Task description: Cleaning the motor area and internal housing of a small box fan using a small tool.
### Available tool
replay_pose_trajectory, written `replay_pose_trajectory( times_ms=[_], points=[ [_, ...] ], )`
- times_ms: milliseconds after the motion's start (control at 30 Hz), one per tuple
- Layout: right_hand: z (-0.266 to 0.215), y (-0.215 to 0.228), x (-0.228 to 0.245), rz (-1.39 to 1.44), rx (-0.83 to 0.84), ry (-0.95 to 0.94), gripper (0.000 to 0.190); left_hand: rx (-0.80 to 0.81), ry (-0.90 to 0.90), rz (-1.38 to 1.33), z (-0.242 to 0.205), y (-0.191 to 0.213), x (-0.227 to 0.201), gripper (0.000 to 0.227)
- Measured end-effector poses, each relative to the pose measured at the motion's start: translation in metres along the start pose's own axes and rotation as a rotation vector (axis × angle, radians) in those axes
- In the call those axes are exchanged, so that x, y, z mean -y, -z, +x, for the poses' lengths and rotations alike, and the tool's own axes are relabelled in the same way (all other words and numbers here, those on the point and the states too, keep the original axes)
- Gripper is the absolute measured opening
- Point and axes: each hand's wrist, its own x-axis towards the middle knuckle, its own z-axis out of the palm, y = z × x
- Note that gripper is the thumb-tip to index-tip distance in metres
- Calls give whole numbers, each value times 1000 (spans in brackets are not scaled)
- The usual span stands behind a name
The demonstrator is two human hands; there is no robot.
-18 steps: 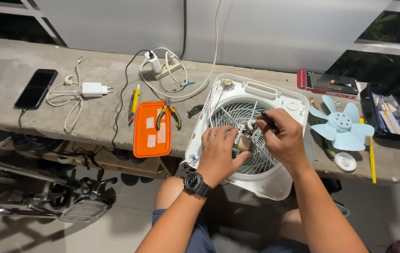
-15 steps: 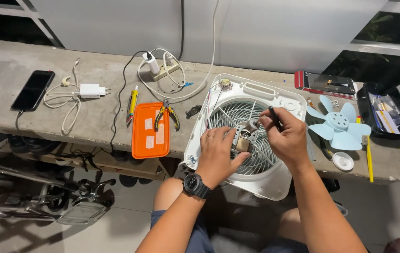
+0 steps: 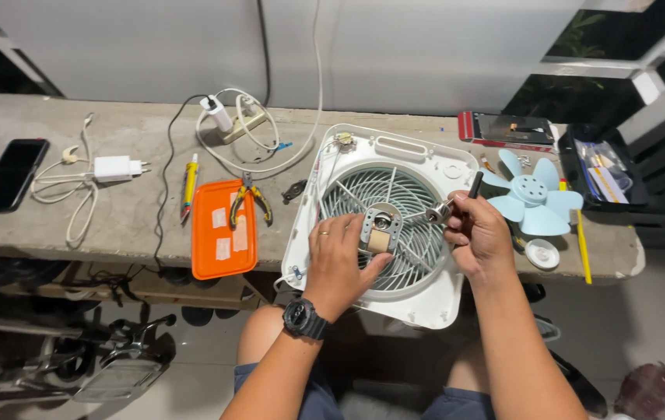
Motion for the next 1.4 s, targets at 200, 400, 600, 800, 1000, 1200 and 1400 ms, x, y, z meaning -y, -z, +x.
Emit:
replay_pose_trajectory(
  times_ms=[200,400,600,800,1000,1200,1400],
  points=[
    [-15,-4,21,141,7,-83,8,35,22,2,1,2,-1,79],
    [-18,2,18,107,-25,14,9,49,19,13,-1,-1,2,80],
    [-37,3,22,94,-84,84,9,49,18,28,-1,0,3,80],
    [-53,31,11,409,55,-155,7,61,16,20,4,13,-9,80],
    [-71,62,-20,764,135,-412,6,23,22,-348,5,43,-89,54],
    [-85,71,-48,976,343,-545,15,-45,84,-606,5,44,-150,39],
    [-98,77,-63,754,384,-504,39,-102,112,-649,0,40,-159,26]
  ],
)
